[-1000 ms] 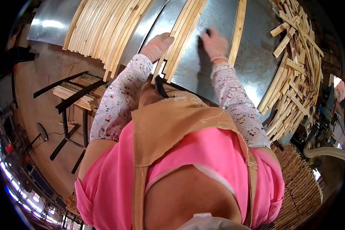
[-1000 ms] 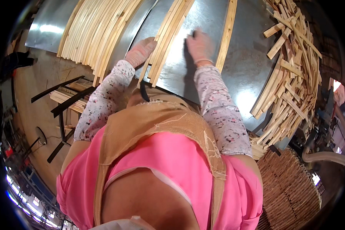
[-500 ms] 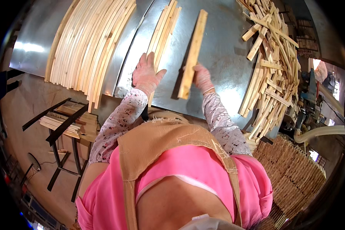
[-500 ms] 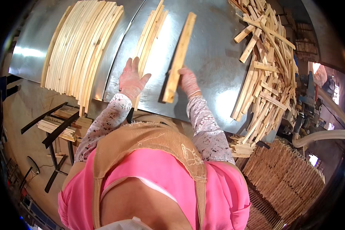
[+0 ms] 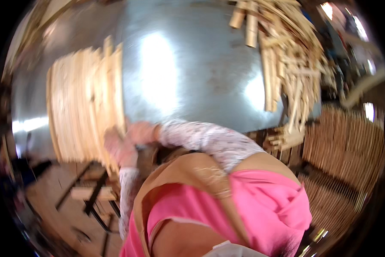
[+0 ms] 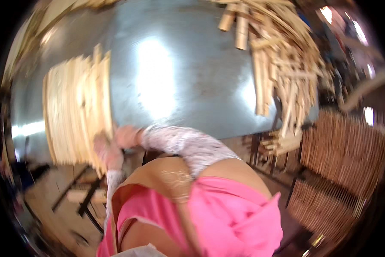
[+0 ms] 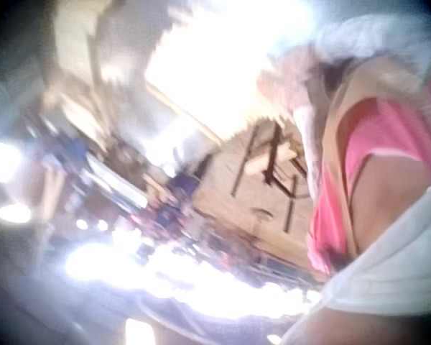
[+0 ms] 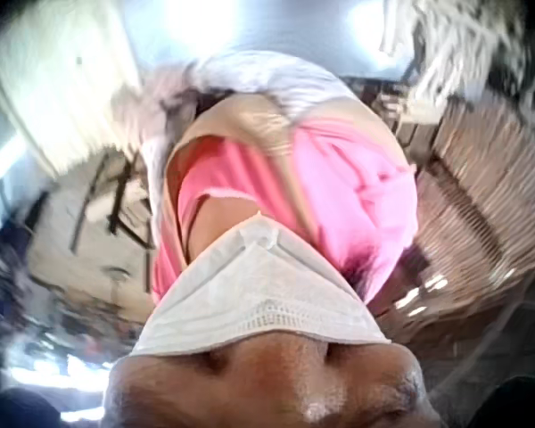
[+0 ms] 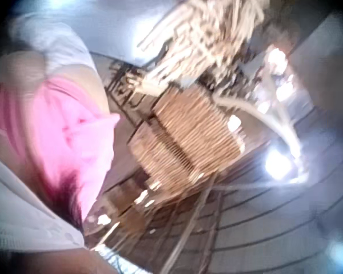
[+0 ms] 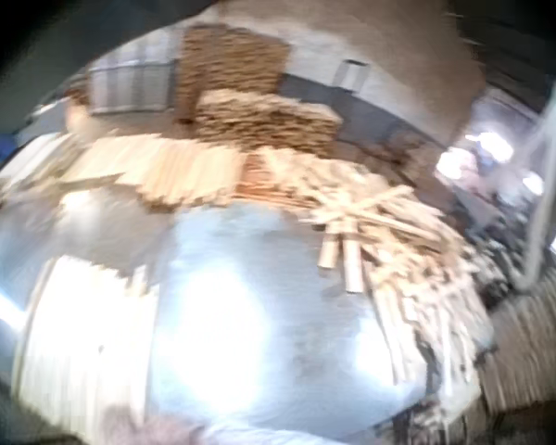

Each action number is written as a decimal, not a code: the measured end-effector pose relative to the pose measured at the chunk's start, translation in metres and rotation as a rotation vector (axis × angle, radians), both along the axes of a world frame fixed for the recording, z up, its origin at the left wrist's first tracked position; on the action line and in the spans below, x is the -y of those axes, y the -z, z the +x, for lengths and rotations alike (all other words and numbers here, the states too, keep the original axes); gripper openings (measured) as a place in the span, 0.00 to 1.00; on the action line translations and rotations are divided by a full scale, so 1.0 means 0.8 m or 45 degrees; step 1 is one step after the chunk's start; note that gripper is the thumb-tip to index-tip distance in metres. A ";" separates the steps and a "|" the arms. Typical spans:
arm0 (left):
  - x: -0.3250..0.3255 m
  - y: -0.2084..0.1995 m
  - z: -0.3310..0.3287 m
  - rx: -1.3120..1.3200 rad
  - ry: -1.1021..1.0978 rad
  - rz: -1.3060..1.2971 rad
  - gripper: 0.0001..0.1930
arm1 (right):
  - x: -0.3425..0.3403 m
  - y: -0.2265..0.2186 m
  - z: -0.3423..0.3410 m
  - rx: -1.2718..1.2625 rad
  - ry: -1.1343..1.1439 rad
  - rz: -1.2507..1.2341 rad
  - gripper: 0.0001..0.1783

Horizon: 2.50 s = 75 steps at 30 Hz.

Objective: The person sorts and organizes thin wooden strips on a metal table. They pick up strips from a disorganized pile, align them, and place them into a neat stack. The person occasionally moves the stack to a different location on the table to continue the sorting process.

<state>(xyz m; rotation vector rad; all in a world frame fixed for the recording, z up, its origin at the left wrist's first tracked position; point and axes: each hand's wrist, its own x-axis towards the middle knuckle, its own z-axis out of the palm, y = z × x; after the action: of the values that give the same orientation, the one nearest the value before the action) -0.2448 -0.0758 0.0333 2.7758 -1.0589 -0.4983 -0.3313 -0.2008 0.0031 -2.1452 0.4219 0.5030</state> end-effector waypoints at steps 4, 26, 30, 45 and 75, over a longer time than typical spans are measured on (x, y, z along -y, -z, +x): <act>-0.031 0.013 0.000 0.114 0.174 0.046 0.40 | 0.029 0.008 -0.029 0.037 0.187 0.158 0.46; 0.456 0.108 -0.586 -0.659 0.989 -0.421 0.45 | 0.345 0.025 -0.665 -0.131 1.935 -0.180 0.46; 0.398 0.080 -0.539 -1.274 0.215 -0.440 0.50 | 0.277 -0.008 -0.604 -0.217 1.906 0.088 0.40; 0.223 0.020 -0.329 -2.029 -0.710 -0.427 0.25 | 0.378 0.030 -0.806 -0.205 1.092 -1.341 0.34; 0.241 0.003 -0.260 -0.465 -0.081 0.012 0.38 | 0.305 0.052 -0.229 0.226 1.320 0.166 0.35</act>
<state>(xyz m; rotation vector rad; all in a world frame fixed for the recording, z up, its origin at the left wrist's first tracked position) -0.4529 -0.2689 0.0306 2.5751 -0.8821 -0.9566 -0.5146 -0.4450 -0.0383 -1.5422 1.2414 -0.2444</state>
